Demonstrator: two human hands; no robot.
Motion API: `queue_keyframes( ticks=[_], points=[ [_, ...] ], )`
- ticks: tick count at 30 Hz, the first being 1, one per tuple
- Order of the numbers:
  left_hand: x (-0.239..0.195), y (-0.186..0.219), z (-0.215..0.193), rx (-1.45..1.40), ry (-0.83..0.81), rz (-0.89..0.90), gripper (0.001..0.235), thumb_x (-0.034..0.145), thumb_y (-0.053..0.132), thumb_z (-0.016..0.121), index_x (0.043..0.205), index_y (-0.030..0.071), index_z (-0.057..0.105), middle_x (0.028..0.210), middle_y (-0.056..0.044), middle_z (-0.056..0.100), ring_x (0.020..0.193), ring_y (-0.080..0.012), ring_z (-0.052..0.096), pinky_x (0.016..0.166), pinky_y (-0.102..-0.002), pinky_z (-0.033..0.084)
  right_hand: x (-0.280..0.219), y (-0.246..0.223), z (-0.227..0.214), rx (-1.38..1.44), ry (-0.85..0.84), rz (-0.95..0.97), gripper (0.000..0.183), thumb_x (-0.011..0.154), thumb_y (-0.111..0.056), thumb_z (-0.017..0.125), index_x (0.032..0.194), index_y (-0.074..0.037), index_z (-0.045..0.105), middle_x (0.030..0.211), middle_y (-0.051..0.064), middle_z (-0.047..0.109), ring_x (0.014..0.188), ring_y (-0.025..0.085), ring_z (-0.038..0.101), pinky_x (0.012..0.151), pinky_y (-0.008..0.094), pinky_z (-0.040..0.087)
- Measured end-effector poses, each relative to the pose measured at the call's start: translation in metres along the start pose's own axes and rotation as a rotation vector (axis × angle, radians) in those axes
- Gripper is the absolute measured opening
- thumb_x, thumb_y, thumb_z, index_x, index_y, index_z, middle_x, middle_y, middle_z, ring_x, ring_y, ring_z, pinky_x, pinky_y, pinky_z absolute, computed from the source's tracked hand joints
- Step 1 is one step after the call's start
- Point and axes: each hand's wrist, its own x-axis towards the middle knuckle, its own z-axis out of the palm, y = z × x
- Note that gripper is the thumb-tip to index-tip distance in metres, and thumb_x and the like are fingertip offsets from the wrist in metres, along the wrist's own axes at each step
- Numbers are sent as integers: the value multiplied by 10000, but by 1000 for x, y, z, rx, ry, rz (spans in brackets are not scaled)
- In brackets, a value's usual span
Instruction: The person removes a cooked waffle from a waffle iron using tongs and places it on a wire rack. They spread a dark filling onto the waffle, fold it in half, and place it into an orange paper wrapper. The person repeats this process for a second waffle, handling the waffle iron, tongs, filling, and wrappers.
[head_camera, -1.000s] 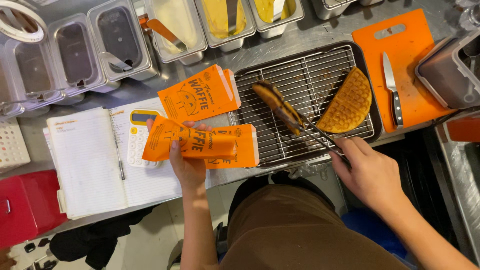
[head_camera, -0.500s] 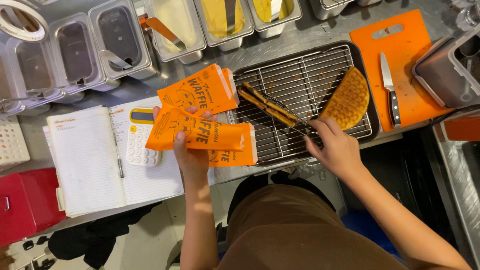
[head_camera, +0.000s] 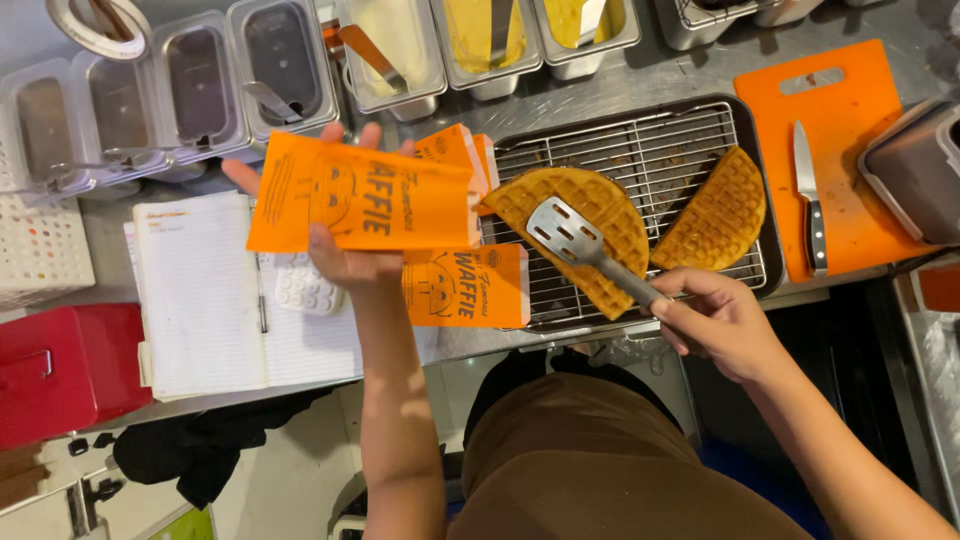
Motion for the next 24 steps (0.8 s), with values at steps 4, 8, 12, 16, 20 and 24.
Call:
queue_keyframes(
  ticks=[4,8,12,16,20,24],
  points=[
    [21,-20,27,-172,-129,-43,926,956,354,742,1599,452,84,1397,-153,540,1265,-378,602,1028,-655,505,-4,-1,-2,99,-64,19,199,921,-103,676,1061,36,703,719,13,641,507,72,535,447,230,399],
    [18,-27,62,-193,-107,-131,895,919,372,771,1595,392,184,1391,-157,525,1303,-420,563,1090,-709,490,-13,-2,-7,152,-158,46,198,921,-130,691,1009,46,710,694,39,650,466,67,519,426,231,387],
    [20,-36,85,-163,-121,-130,845,897,383,788,1564,408,270,1412,-168,486,1319,-454,507,1102,-728,433,-19,-4,-11,159,-188,89,195,889,-130,692,958,52,711,712,56,690,437,66,514,412,234,385],
    [15,-48,99,-163,-162,-211,856,861,421,815,1558,400,318,1423,-167,424,1334,-485,458,1100,-757,397,-23,-3,-14,216,-261,72,193,923,-131,691,927,61,708,668,48,662,431,65,507,412,230,379],
    [-22,-59,108,-230,-217,-310,906,871,489,807,1609,402,289,1598,-198,305,1440,-471,421,1164,-696,380,-24,-6,-25,216,-244,83,191,929,-134,683,926,54,716,641,32,632,435,64,501,408,228,368],
    [-9,-50,68,-315,-270,-329,958,894,601,730,1649,322,211,1733,-293,210,1543,-452,386,1221,-608,414,-30,-15,-42,78,-146,70,148,907,-118,683,940,23,711,678,20,635,452,64,499,421,235,378]
  ],
)
